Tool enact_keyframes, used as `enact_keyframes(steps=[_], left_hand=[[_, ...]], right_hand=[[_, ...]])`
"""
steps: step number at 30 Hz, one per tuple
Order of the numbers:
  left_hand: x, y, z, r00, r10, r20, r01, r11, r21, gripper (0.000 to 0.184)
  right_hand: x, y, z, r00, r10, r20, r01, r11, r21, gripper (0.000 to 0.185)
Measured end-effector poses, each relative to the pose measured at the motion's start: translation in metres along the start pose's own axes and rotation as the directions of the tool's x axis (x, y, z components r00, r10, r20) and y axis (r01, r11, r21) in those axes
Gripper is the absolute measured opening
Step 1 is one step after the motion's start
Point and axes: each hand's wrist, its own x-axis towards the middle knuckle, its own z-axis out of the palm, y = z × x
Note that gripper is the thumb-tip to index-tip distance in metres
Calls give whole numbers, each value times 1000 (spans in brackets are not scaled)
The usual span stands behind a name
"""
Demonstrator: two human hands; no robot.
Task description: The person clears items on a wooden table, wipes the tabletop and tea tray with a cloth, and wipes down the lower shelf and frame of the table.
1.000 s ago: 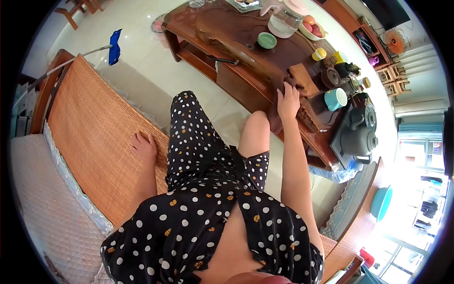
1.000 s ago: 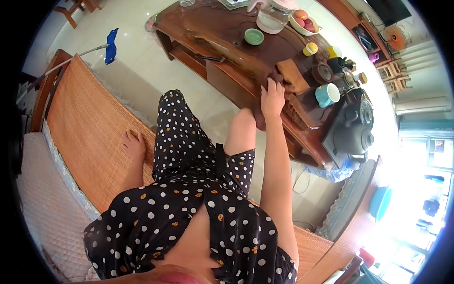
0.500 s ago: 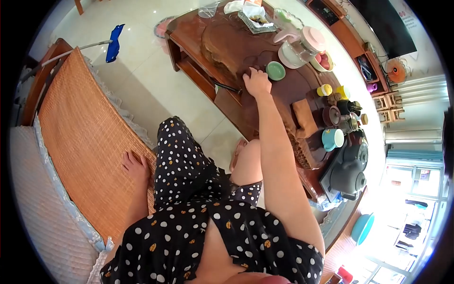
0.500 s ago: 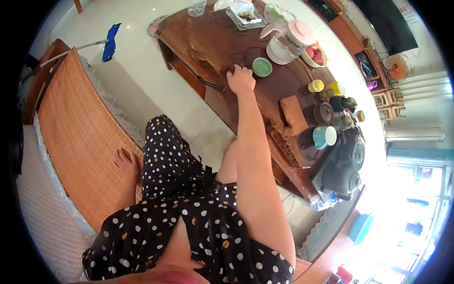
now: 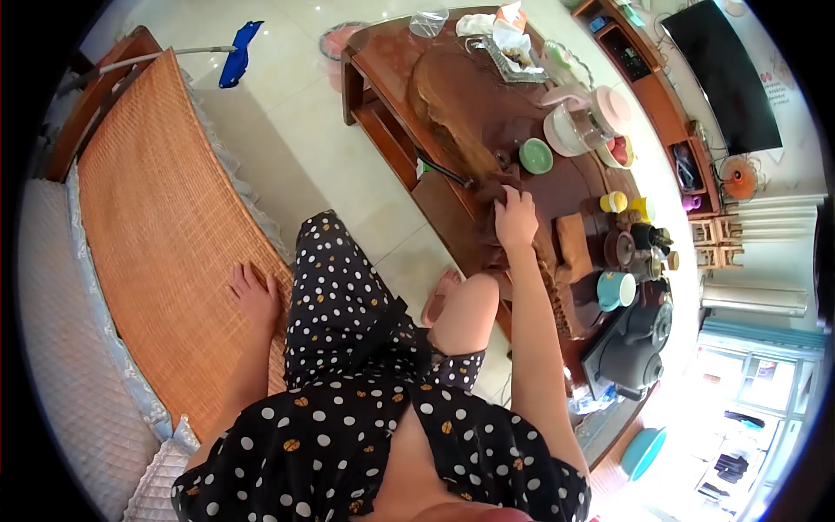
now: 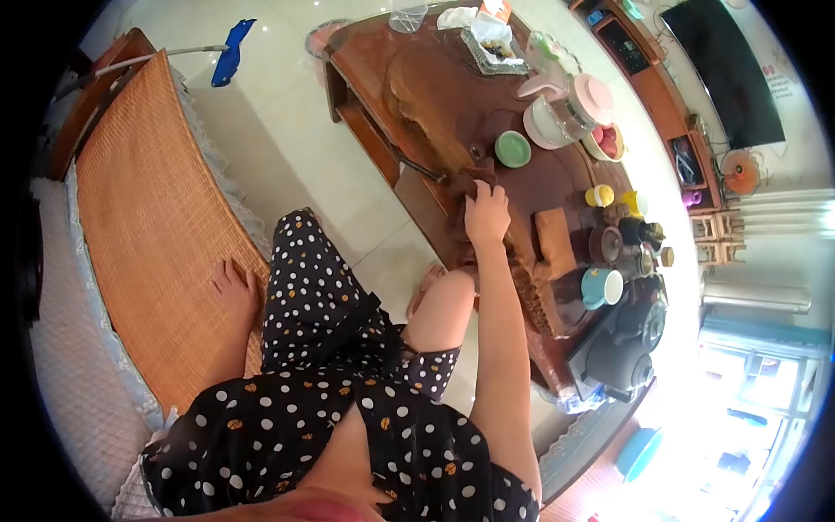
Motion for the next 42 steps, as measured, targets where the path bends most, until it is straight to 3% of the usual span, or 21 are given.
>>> enact_keyframes(steps=[1,3,5,8,11,12,19,23,24,25,28,31,33,35,36,39,40,42], left_hand=[[-1,-1,-1,1000,0,13,0,1000,12,61],[0,-2,-1,1000,6,23,-6,1000,-14,61],[-1,-4,-2,1000,27,10,-27,1000,3,60],[-9,-16,3,999,32,31,-31,999,-39,61],[-7,-12,7,999,31,12,-30,996,-84,63],[-8,-10,2,999,24,21,-22,996,-90,63],[-2,-2,-13,990,41,137,-55,993,102,59],[6,0,-26,937,-9,350,-74,972,223,61],[6,-7,-21,883,-111,457,30,983,181,61],[14,-5,-30,861,-87,501,20,990,138,60],[35,1,-65,680,-211,702,206,974,94,59],[43,-3,-119,474,-220,853,417,909,3,52],[31,-38,-130,257,-137,957,526,850,-20,48],[26,-72,-150,244,-146,959,605,796,-33,47],[25,-93,-159,233,-151,961,639,768,-34,46],[43,-152,-160,364,-283,887,725,685,-79,45],[82,-156,-174,322,-331,887,636,769,56,43],[122,-176,-155,369,-459,808,757,653,25,38]], right_hand=[[5,-2,-2,997,66,48,-69,995,76,43],[34,-22,-13,982,-64,-176,99,975,198,39],[81,-59,-25,951,-152,-271,222,943,250,38],[153,-120,-13,957,-144,-252,188,969,162,45],[211,-150,65,968,-189,-162,190,982,-8,58],[217,-161,80,988,-151,14,151,988,27,62],[258,-158,90,984,-178,0,176,978,112,61],[260,-167,83,992,-94,89,84,991,108,62],[258,-165,76,987,-95,133,82,992,98,62],[253,-165,69,980,-96,177,80,993,92,63],[228,-155,40,927,-63,369,55,998,34,65],[194,-148,10,815,28,578,37,994,-101,60],[185,-133,5,663,83,744,141,962,-233,58],[191,-140,-22,457,155,876,181,948,-263,57],[190,-150,-33,469,158,869,154,954,-257,58],[188,-178,-60,502,148,852,96,970,-225,59],[188,-187,-66,509,122,852,96,976,-197,59],[190,-201,-76,523,56,850,114,984,-135,59]])
